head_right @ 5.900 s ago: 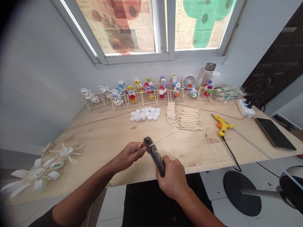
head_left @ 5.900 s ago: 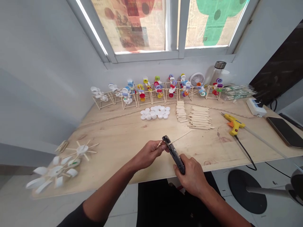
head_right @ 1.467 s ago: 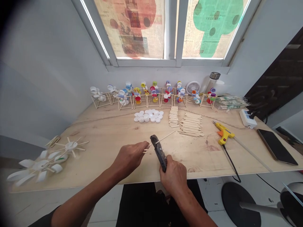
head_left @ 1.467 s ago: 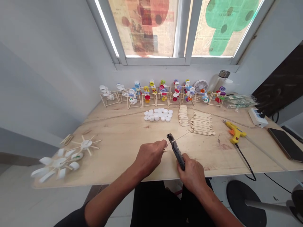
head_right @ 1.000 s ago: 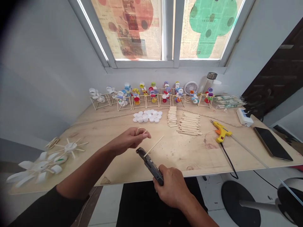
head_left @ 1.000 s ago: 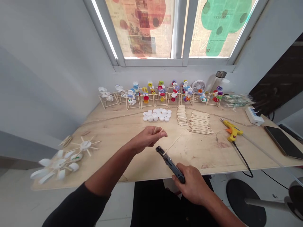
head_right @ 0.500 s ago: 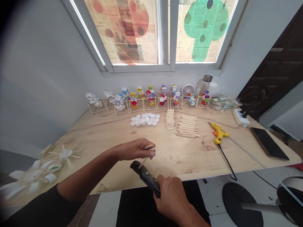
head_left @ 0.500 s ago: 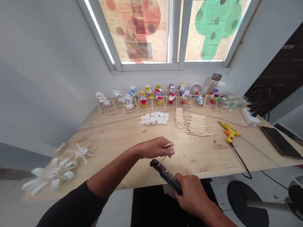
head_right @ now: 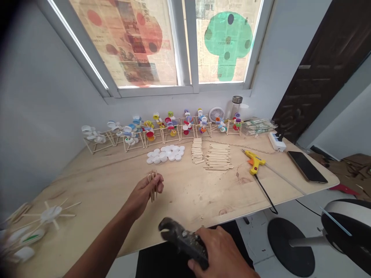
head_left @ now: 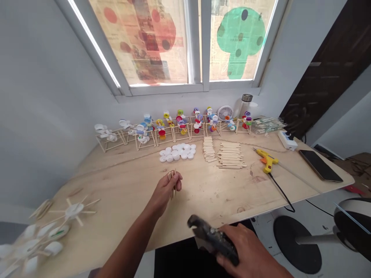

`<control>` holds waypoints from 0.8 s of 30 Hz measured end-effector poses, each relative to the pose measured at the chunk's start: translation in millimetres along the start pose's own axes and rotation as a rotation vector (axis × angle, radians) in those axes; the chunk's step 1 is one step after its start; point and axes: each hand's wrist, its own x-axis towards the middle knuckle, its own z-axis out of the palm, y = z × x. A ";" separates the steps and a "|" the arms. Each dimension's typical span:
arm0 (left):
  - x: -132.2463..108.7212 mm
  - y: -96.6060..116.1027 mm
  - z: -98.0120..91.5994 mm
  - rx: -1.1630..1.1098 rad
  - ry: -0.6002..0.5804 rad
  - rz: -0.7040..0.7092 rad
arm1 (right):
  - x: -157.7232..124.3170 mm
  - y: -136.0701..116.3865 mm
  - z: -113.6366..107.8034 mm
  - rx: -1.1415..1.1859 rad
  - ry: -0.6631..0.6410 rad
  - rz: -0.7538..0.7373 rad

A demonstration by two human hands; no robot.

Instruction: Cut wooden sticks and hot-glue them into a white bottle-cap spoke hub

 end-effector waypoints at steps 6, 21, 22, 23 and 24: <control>-18.8 -33.9 20.9 -0.025 0.169 0.066 | -15.0 21.3 -40.5 0.141 0.181 0.114; -41.9 -40.4 40.7 -0.172 0.369 0.062 | 15.7 150.2 -155.3 0.051 0.575 0.447; -42.3 -39.8 41.5 -0.169 0.372 0.058 | 20.5 161.5 -164.4 0.005 0.603 0.472; -42.2 -39.6 41.8 -0.165 0.371 0.054 | 25.4 172.2 -172.9 -0.056 0.620 0.495; -41.9 -39.7 41.7 -0.161 0.365 0.050 | 30.2 182.2 -181.0 -0.129 0.629 0.519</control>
